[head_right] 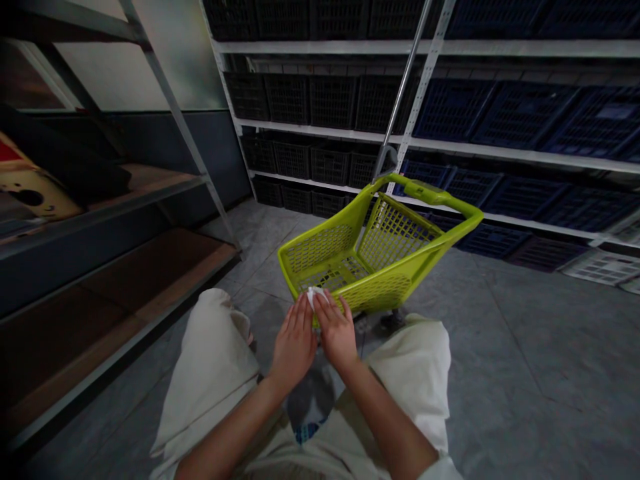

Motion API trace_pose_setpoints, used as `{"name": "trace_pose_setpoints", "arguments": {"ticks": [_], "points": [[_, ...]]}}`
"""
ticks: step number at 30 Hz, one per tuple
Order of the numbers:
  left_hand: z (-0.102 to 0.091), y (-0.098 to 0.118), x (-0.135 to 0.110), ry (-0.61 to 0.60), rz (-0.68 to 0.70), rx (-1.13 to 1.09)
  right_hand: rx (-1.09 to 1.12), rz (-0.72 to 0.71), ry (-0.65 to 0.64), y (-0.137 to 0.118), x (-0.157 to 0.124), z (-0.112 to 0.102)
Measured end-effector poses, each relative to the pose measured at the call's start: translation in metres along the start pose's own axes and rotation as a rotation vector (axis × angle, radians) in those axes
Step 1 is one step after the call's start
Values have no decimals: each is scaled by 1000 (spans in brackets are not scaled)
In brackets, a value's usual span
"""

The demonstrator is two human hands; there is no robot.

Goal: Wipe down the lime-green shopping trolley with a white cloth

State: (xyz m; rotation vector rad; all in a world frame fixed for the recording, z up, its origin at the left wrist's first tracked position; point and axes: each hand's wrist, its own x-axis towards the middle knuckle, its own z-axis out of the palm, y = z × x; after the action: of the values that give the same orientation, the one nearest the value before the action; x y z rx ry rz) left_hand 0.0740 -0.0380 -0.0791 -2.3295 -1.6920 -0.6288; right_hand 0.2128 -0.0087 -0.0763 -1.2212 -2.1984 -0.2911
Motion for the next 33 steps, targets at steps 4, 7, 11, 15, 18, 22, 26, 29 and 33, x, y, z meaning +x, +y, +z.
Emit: {"name": "trace_pose_setpoints", "arguments": {"ticks": [4, 7, 11, 15, 18, 22, 26, 29, 33], "points": [[0, -5, 0, 0, 9, -5, -38, -15, -26, 56, 2, -17], [2, -6, -1, 7, 15, 6, -122, 133, 55, 102, 2, -28], [5, -2, -1, 10, 4, 25, -135, 266, 151, 94, 0, -19], [6, 0, 0, -4, -9, 35, -7, 156, 107, 28, -2, 4], [6, -2, 2, -11, 4, 46, 53, 56, 67, -4, -3, 12], [5, -7, 3, -25, 13, 45, 63, -48, 4, 25, 1, 1], [7, -8, 2, -10, 10, 22, -4, 45, 69, 93, 3, -14], [7, -5, 1, 2, 1, 13, -61, 212, 196, 109, 3, -13], [8, -1, 2, 12, -15, 11, -16, 208, 172, 59, 2, 2]]}}
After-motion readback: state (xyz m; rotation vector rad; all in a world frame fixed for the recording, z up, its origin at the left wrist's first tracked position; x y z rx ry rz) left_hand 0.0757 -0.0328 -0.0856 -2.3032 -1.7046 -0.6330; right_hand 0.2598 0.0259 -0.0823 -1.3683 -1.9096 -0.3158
